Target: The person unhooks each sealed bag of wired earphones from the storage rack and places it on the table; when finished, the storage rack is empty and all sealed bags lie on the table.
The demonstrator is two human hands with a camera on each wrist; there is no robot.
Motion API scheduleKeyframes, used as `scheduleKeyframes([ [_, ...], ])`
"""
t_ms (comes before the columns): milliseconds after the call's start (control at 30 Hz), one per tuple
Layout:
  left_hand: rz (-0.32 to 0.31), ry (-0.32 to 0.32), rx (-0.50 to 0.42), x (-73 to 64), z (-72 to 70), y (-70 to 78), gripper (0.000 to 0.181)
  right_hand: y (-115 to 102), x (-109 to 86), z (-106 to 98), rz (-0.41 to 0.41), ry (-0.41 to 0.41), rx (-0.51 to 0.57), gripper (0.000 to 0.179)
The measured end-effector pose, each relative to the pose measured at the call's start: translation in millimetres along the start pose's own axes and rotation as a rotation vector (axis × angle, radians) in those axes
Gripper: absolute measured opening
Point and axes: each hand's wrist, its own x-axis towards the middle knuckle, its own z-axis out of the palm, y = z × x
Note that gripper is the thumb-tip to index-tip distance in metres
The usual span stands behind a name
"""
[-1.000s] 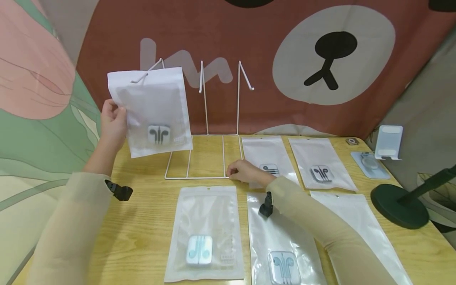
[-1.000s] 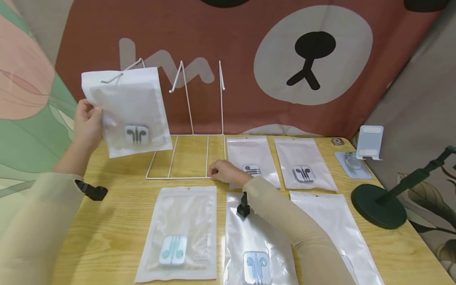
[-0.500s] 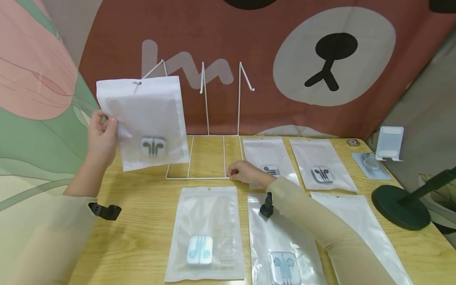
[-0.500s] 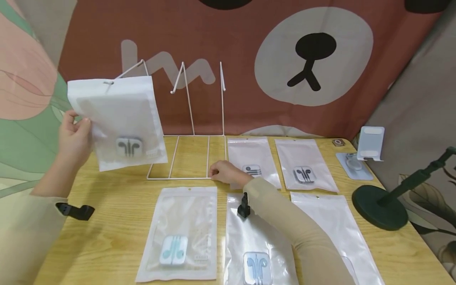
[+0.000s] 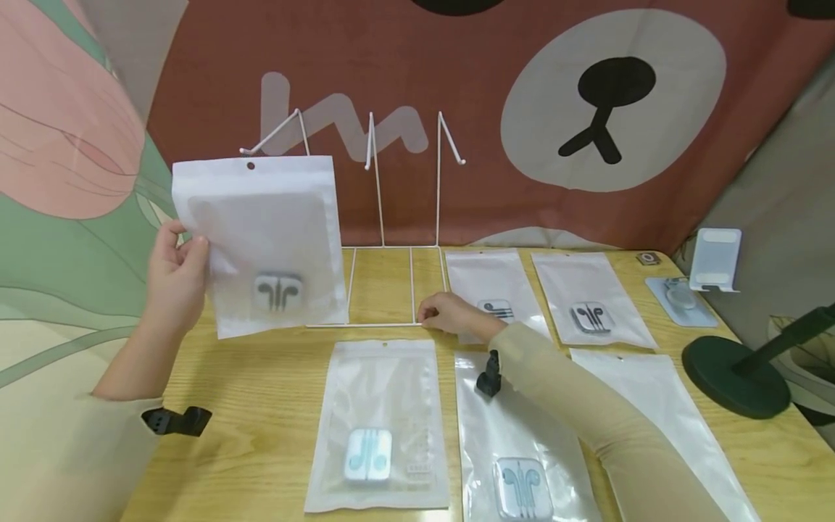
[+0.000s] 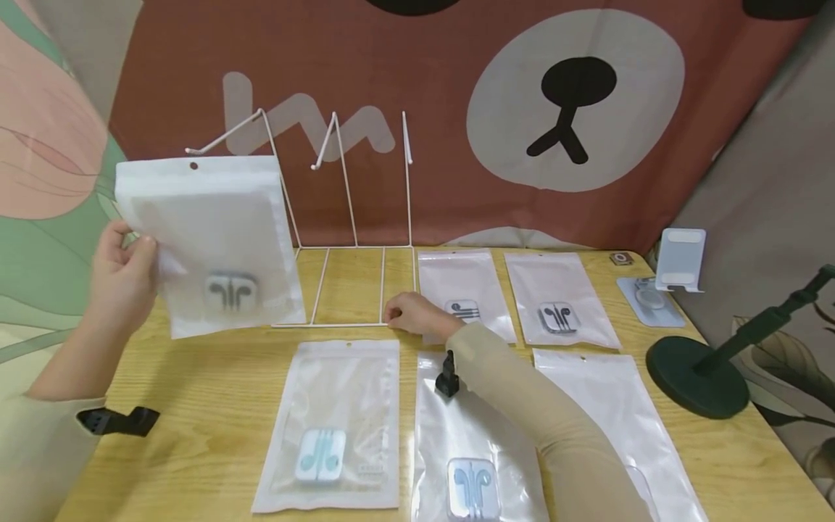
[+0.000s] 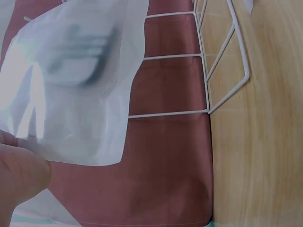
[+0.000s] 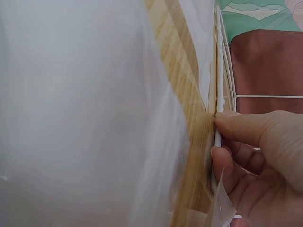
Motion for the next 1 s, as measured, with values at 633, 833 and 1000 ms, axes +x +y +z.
scheduleKeyframes([
  [633, -0.218, -0.148, 0.109, -60.2, -56.8, -22.1, 0.008, 0, -0.9, 0, -0.033, 0.011, -0.012, 0.008],
  [833, -0.355, -0.215, 0.268, -70.5, -79.5, -34.2, 0.008, 2, -0.6, 0, -0.037, 0.011, -0.008, 0.009],
  [1000, -0.433, -0.309, 0.249, -75.3, -86.4, -46.1, 0.010, 2, 0.0, -1, -0.050, 0.015, -0.015, 0.009],
])
